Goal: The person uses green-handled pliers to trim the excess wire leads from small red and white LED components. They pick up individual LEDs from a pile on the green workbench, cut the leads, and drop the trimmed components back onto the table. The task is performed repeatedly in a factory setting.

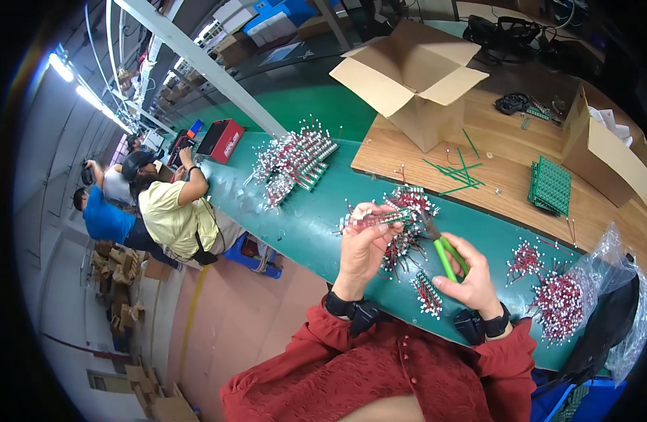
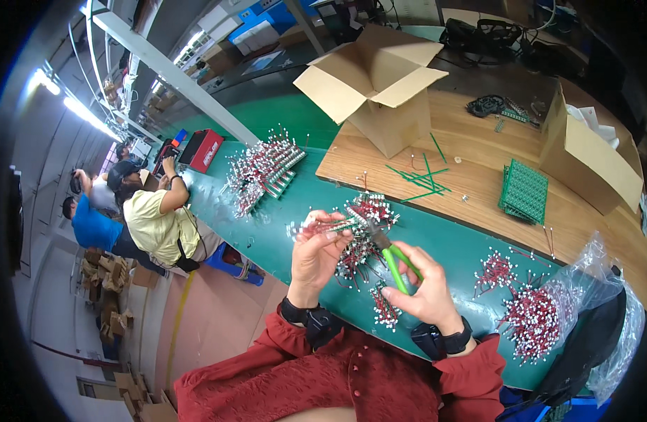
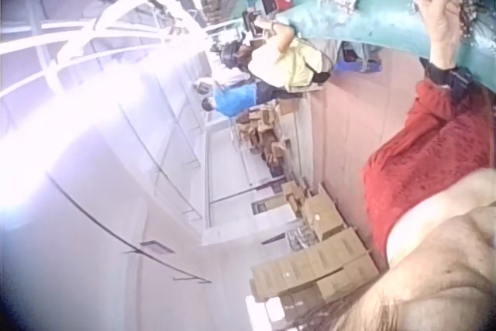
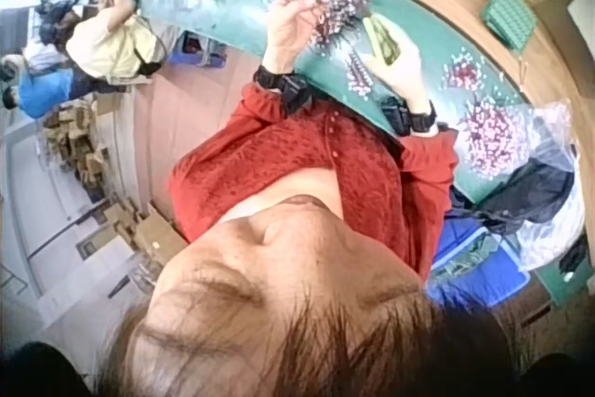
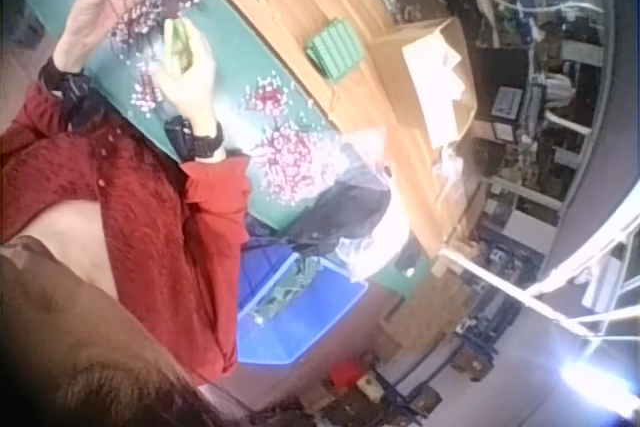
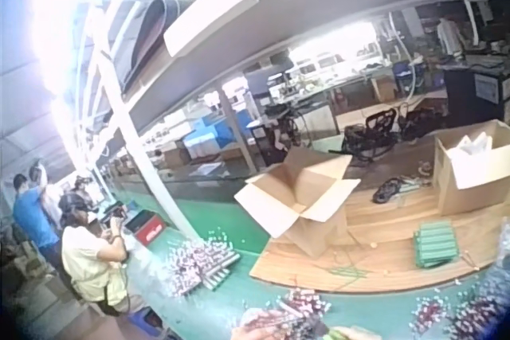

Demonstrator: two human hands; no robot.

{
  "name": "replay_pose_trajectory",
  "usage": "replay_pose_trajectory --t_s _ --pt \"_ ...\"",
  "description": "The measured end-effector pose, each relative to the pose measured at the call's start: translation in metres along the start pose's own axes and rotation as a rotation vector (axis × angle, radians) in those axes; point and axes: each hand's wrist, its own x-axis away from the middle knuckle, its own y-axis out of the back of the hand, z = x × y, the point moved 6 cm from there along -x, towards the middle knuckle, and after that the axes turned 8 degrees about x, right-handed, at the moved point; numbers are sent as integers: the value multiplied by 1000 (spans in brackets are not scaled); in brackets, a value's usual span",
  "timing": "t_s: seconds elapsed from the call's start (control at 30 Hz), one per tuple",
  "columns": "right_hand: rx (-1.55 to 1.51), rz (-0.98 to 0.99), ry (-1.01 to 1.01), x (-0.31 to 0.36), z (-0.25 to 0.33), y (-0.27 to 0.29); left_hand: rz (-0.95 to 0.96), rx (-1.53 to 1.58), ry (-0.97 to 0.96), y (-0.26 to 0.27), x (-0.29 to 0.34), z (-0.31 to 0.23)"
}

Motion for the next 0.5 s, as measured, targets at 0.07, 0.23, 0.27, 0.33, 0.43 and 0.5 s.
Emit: replay_pose_trajectory --t_s 0.07,0.23,0.27,0.33,0.43,0.5 --pt "23 31 5 -2 2 -5 4 3 -10 -1 -1 3" --pt "107 44 17 -1 8 -6 -9 -60 4 -10 1 8" --pt "112 51 13 -1 9 -6 -28 -97 3 -5 2 10" --pt "104 46 20 -1 9 -6 -38 -176 -15 -1 1 8" --pt "81 49 31 -1 7 -7 -22 -272 -68 0 0 7" --pt "72 52 27 -1 5 -8 -28 -255 -84 1 1 4"
